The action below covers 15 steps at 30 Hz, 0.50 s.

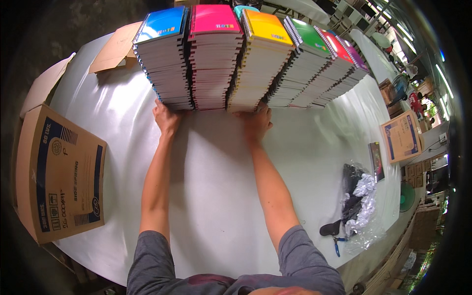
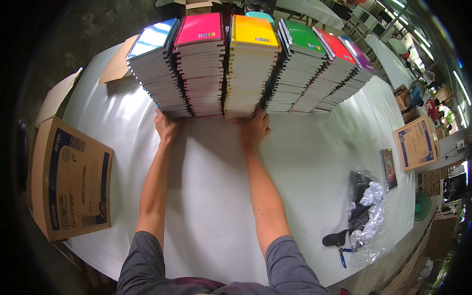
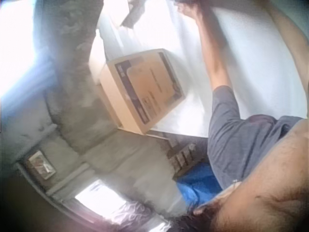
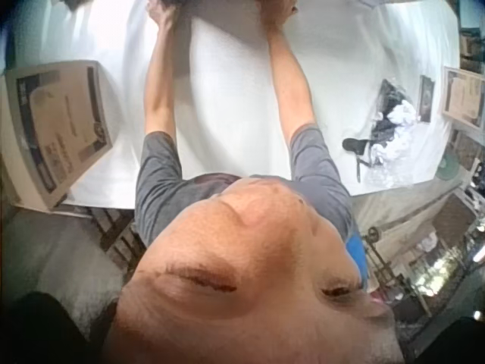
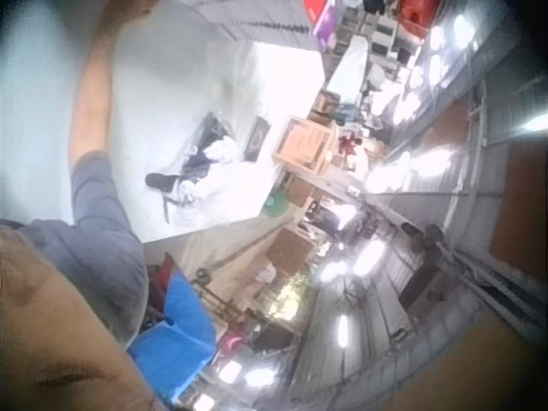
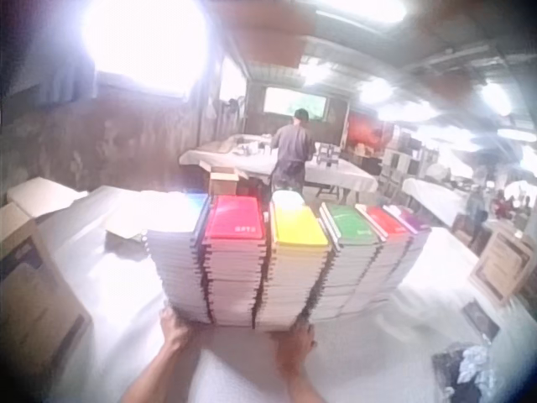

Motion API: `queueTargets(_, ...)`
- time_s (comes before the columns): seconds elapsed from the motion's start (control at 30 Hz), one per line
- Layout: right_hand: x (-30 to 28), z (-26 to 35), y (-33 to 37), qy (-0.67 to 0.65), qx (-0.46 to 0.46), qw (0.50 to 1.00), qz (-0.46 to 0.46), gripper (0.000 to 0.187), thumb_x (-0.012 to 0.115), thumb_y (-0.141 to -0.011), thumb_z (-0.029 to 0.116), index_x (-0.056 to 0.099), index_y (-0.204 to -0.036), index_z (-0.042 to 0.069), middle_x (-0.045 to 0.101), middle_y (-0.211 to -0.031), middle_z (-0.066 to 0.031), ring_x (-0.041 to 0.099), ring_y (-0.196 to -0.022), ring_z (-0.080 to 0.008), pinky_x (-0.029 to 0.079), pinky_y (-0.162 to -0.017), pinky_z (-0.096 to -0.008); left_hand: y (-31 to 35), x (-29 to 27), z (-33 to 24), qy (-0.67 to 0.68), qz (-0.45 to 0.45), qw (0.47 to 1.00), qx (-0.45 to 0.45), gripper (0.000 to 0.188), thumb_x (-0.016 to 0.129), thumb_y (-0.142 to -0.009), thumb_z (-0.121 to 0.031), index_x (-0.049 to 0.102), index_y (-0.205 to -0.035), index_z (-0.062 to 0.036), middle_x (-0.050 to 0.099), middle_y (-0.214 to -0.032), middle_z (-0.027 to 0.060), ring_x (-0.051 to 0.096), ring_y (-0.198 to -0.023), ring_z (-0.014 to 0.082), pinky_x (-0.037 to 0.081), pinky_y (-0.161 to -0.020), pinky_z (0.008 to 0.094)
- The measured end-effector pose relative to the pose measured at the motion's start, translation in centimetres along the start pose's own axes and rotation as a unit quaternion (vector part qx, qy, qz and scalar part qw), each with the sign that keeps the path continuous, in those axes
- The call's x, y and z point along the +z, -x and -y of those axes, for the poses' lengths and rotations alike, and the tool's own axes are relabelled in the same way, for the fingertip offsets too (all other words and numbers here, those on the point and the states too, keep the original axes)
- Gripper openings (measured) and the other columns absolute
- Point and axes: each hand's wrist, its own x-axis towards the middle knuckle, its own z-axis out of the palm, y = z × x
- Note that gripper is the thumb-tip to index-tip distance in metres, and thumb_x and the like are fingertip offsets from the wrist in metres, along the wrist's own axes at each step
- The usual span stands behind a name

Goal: The person uses pliers to trim the spiral binding edges of a stack of notebooks, then stacks the trimmed notebooks by color on the table. The person then opens a cardboard box with the pliers.

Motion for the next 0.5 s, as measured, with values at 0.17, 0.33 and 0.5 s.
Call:
queueTargets(0.17,1.1,-0.4,-1.0,-0.107,0.025,0.994,-0.014,0.073,0.086,-0.051,0.024,0.044,-0.108,0.006,0.058,-0.109,-0.0107,0.055,-0.101,-0.0323,0.036,-0.085,-0.0452,-1.4,1.5,-0.3,0.039,0.035,0.998,-0.015,0.087,0.088,-0.045,-0.031,0.040,-0.111,-0.0021,0.057,-0.097,0.0193,0.050,-0.096,0.0391,0.043,-0.083,0.0449)
queueTargets(0.33,0.2,1.3,-0.7,-0.127,0.106,0.986,-0.015,0.062,0.083,-0.058,0.020,0.042,-0.103,0.006,0.063,-0.098,-0.0170,0.060,-0.089,-0.0390,0.044,-0.076,-0.0452,-2.0,0.8,1.1,0.075,0.109,0.991,0.019,0.088,0.086,-0.048,-0.028,0.038,-0.116,-0.0010,0.058,-0.100,0.0194,0.052,-0.096,0.0385,0.044,-0.084,0.0454)
queueTargets(0.5,0.6,-5.0,-2.0,-0.129,-0.050,0.986,-0.094,0.049,0.078,-0.065,0.015,0.044,-0.101,0.007,0.059,-0.072,-0.0133,0.059,-0.070,-0.0326,0.046,-0.065,-0.0415,-2.3,2.0,2.9,0.172,0.186,0.960,0.118,0.104,0.085,-0.052,-0.019,0.026,-0.135,0.0008,0.054,-0.118,0.0204,0.050,-0.109,0.0366,0.042,-0.091,0.0429)
